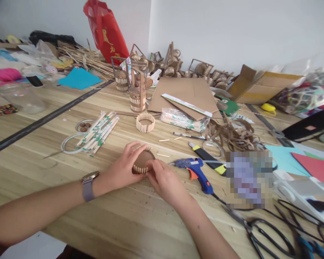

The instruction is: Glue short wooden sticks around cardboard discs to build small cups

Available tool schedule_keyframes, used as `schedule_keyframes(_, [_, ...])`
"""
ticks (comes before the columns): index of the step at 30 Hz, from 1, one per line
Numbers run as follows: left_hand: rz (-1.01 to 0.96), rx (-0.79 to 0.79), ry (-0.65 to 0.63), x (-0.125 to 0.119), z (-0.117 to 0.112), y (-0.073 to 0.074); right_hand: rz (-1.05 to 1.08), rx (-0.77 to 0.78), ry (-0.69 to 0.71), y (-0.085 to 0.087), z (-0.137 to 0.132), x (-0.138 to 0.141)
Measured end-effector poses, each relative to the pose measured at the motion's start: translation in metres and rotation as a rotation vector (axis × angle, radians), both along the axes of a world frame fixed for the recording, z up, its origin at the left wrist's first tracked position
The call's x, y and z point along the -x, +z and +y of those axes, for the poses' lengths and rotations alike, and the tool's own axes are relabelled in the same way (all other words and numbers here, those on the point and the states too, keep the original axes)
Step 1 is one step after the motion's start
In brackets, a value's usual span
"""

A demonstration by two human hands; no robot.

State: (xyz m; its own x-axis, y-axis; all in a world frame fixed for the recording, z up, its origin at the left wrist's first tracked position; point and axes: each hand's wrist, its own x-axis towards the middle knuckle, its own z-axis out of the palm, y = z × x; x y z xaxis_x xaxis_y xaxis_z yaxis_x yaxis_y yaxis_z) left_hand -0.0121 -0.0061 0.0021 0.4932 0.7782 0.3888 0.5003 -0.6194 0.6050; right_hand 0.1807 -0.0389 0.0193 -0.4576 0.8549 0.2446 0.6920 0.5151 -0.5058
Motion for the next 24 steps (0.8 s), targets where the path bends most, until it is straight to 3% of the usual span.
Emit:
schedule_keyframes(6, [0.035,0.058,0.03,0.006,0.001,0.005,-0.043,-0.117,-0.146,0.019,-0.004,-0.034])
schedule_keyframes(11, [0.05,0.091,0.045,0.006,0.0,0.004,-0.165,-0.15,-0.506,0.02,-0.015,-0.083])
schedule_keyframes(15, [0.031,0.065,0.078,0.002,-0.001,0.003,-0.239,-0.019,-0.744,0.01,-0.02,-0.109])
schedule_keyframes(19, [0.029,0.033,0.078,-0.001,-0.002,0.003,-0.274,0.142,-0.694,-0.001,-0.016,-0.119])
schedule_keyframes(24, [0.068,0.004,0.098,-0.002,0.0,0.0,-0.275,0.201,-0.667,-0.006,-0.012,-0.122])
